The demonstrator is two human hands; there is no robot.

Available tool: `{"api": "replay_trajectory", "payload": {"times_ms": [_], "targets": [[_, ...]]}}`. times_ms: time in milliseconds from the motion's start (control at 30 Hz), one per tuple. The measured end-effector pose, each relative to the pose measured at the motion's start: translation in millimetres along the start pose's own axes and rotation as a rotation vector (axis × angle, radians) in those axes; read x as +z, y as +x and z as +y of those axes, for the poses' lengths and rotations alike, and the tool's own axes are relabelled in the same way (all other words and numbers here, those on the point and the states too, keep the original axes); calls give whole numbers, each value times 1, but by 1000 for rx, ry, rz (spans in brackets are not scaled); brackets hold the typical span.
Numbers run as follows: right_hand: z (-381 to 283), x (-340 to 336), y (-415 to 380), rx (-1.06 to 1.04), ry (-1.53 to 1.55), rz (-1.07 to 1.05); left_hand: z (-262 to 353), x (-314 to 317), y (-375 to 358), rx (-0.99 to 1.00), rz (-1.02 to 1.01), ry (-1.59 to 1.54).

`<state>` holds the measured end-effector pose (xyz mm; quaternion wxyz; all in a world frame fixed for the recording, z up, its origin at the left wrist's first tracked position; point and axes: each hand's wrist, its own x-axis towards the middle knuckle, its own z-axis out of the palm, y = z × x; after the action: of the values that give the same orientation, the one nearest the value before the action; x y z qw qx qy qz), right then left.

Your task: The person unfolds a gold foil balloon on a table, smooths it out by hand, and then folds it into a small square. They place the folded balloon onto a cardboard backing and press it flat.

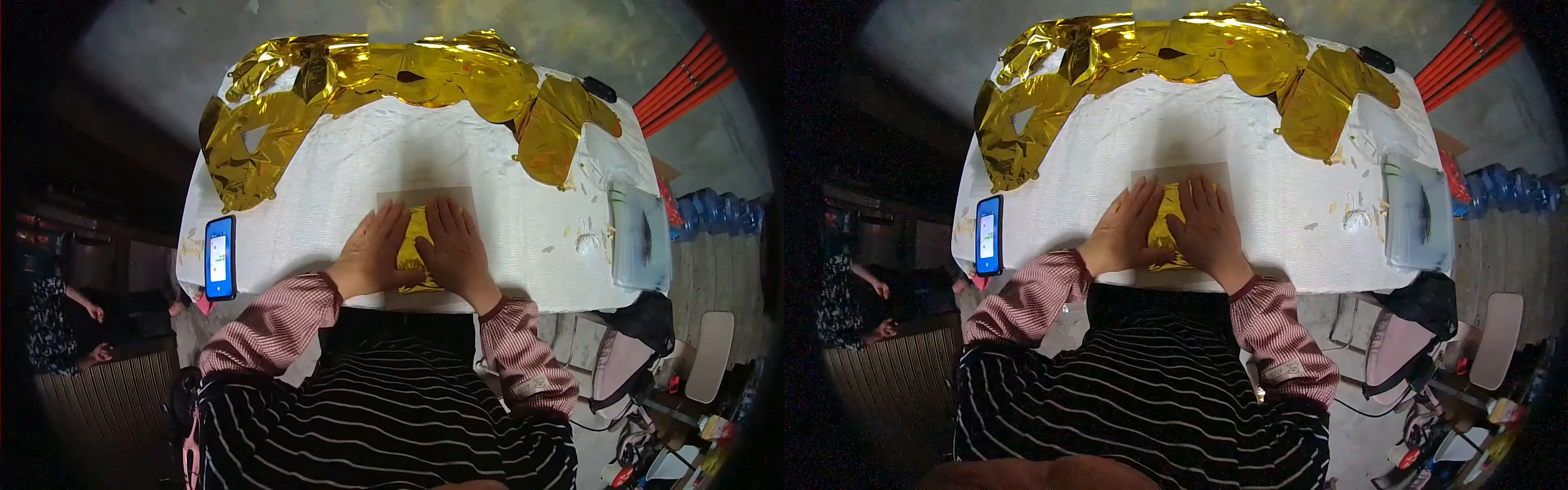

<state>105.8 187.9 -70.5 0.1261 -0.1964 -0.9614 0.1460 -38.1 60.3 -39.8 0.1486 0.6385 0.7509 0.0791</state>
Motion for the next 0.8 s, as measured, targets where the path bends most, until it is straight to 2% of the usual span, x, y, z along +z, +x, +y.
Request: {"api": "replay_trajectory", "payload": {"times_ms": [100,233,300,333,400,467,533,600,633,733,800], "targets": [[-2,-5,2,-10,-16,2,-8,-10,-11,-38,-8,-74],[-4,-7,1,-1,5,16,-13,-9,-26,-104,17,-16],[-3,-6,1,-28,-13,10,2,7,-18,95,214,-47],[-2,-5,1,-47,-55,8,15,9,-10,88,216,-168],[-2,-2,2,-90,-90,2,23,22,-4,64,178,-131],[-2,-3,3,-38,-84,14,15,26,-10,31,161,-69],[-4,-6,4,-24,-34,18,13,15,-16,15,141,-6],[-4,-6,2,-16,-44,6,11,-1,-26,-65,-5,-4],[-3,-5,1,-3,-50,14,10,-6,-27,-49,-5,-1],[-4,-5,2,-17,-65,35,6,-11,-19,-23,80,-77],[-5,-9,2,-41,-50,21,0,0,-8,88,194,-81]]}}
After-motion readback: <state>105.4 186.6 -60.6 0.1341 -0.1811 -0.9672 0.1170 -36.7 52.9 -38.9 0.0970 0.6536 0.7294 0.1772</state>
